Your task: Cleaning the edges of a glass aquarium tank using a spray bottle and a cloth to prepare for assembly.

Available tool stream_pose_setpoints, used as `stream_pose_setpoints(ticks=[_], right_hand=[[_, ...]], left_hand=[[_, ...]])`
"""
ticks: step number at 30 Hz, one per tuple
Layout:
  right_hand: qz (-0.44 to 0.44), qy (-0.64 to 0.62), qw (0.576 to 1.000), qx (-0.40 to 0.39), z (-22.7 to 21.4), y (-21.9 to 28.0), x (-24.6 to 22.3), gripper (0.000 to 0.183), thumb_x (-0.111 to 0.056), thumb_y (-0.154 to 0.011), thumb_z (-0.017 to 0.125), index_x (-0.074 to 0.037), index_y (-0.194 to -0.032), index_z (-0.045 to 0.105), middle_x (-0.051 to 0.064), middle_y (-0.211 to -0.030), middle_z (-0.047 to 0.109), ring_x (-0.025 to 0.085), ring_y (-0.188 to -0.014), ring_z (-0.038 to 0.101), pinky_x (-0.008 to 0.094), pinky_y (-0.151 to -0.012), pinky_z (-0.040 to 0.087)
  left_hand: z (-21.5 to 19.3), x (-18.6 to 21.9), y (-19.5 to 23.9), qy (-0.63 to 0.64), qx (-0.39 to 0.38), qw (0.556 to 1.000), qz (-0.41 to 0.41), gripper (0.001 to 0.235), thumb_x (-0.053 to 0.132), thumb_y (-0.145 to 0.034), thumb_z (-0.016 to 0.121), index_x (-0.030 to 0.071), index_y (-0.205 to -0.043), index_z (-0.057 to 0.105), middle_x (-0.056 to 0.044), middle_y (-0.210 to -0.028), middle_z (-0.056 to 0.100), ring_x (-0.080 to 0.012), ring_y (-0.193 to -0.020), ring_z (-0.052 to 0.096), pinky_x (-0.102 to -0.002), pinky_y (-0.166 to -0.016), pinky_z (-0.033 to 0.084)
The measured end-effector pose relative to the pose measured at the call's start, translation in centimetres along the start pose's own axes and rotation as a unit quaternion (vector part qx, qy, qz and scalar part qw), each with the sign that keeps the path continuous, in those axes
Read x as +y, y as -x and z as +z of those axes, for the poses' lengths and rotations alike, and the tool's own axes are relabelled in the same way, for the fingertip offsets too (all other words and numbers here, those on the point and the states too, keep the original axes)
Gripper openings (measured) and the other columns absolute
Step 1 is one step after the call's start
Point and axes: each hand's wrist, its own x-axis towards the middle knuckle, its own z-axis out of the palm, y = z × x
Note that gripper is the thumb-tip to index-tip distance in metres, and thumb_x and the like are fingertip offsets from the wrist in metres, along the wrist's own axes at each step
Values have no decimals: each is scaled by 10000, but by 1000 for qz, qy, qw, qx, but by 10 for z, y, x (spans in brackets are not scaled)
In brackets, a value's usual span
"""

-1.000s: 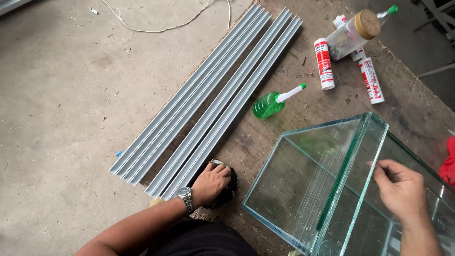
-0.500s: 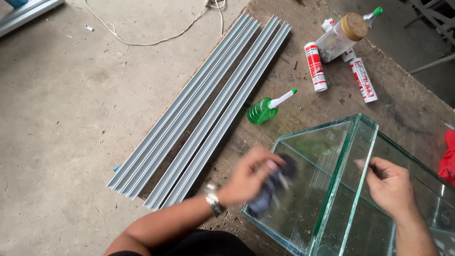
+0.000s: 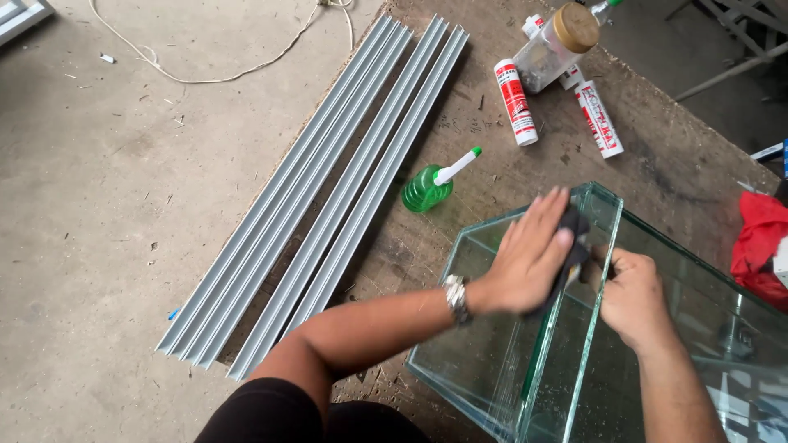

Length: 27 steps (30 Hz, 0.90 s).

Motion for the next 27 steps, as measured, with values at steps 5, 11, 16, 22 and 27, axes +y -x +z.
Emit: stream_pose_setpoints(ticks=[5,11,16,22,27], right_hand=[[3,20,1000,-2,0,4,-14,190,-249,-981,735,-68,-998,790,63,-869,773,158,-804,663,312,-755,472],[-10,-3,1000,-1,0,-9,-4,195,-203,-984,732,-17,-1020,780,101,-913,784,187,-843,704,313,-784,507],[-19,-91,995,-20,8,-6,19,160,-113,-1019,678,22,-1085,731,122,-930,745,204,-804,695,304,-832,576],[-3,-80,997,-13,7,-5,5,129,-100,-1020,661,6,-1025,733,98,-915,762,189,-746,674,299,-774,546],[14,-93,995,-40,7,4,-24,170,-109,-1006,642,-14,-1067,769,82,-1060,799,181,-783,667,298,-779,573]], left_hand=[[6,-31,-77,-4,30,997,-74,753,611,-960,115,240,-1585,312,-78,-1677,353,-308,-1583,241,-586,-1217,169],[5,-23,37,30,51,998,18,637,450,-1049,152,138,-1598,229,-117,-1706,214,-327,-1591,167,-583,-1256,135],[-21,-33,157,-52,1,994,92,558,395,-1047,291,69,-1484,414,-210,-1406,464,-383,-1351,434,-529,-1032,350],[-16,-34,160,36,29,992,115,394,308,-1048,333,11,-1290,425,-226,-1315,414,-407,-1253,462,-668,-1209,80],[-12,-66,52,28,-33,996,-76,594,279,-1034,187,201,-1621,145,-61,-1736,94,-294,-1615,-2,-628,-1253,7]])
